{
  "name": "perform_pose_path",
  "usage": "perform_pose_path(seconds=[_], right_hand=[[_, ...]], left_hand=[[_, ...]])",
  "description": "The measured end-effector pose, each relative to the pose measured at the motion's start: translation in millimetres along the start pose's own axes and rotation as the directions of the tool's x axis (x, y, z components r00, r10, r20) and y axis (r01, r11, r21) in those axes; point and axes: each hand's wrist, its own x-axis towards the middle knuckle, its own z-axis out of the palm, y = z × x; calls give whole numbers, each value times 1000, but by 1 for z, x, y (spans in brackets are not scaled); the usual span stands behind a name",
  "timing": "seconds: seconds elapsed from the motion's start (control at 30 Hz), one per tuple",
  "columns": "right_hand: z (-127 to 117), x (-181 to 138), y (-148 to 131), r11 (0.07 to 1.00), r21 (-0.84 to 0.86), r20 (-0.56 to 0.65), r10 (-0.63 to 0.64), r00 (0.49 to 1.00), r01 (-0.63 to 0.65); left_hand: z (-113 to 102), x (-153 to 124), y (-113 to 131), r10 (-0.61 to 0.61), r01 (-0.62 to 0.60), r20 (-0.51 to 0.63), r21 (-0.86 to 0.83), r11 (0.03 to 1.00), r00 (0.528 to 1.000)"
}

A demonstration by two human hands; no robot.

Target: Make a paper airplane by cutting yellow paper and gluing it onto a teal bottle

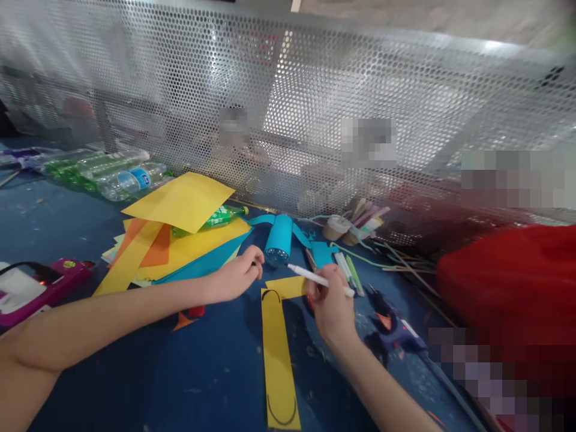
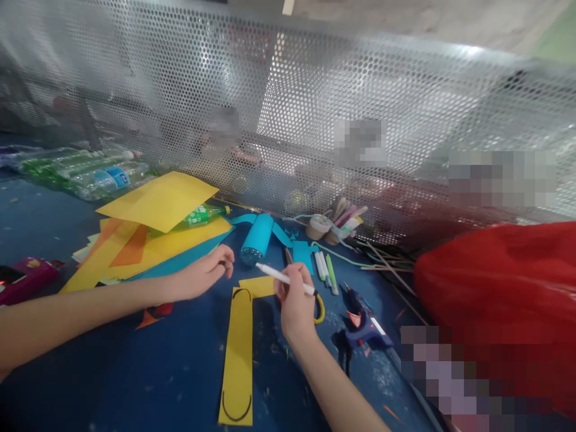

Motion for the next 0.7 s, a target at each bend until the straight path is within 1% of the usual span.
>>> perform_pose_path(seconds=[0.07, 0.17, 0.23, 0.3, 0.4, 0.5, 0.6, 0.7], right_hand=[[1, -2, 0, 998, -61, 28, -13, 1000, 14], [1, -4, 1, 992, -114, 94, -50, 994, 61], [1, -5, 2, 986, -141, 123, -69, 990, 86], [0, -5, 2, 983, -155, 140, -78, 987, 99], [1, -7, 0, 980, -170, 162, -72, 984, 100], [2, -9, -3, 970, -227, 180, -52, 982, 93], [5, -11, -5, 951, -301, 207, -5, 978, 69], [5, -11, -5, 945, -324, 229, 41, 973, 36]], left_hand=[[1, 6, -8, -15, 18, 33, -99, 995, 999], [5, 6, -10, 31, -12, 110, -164, 986, 994], [8, 2, -7, 56, -38, 136, -130, 991, 989], [9, -1, -4, 75, -65, 141, -75, 995, 987], [8, -3, -2, 101, -96, 144, -46, 994, 984], [8, -3, -4, 130, -124, 163, -46, 991, 978], [7, -2, -6, 153, -142, 190, -72, 987, 970], [4, 0, -5, 115, -94, 186, -119, 988, 976]])
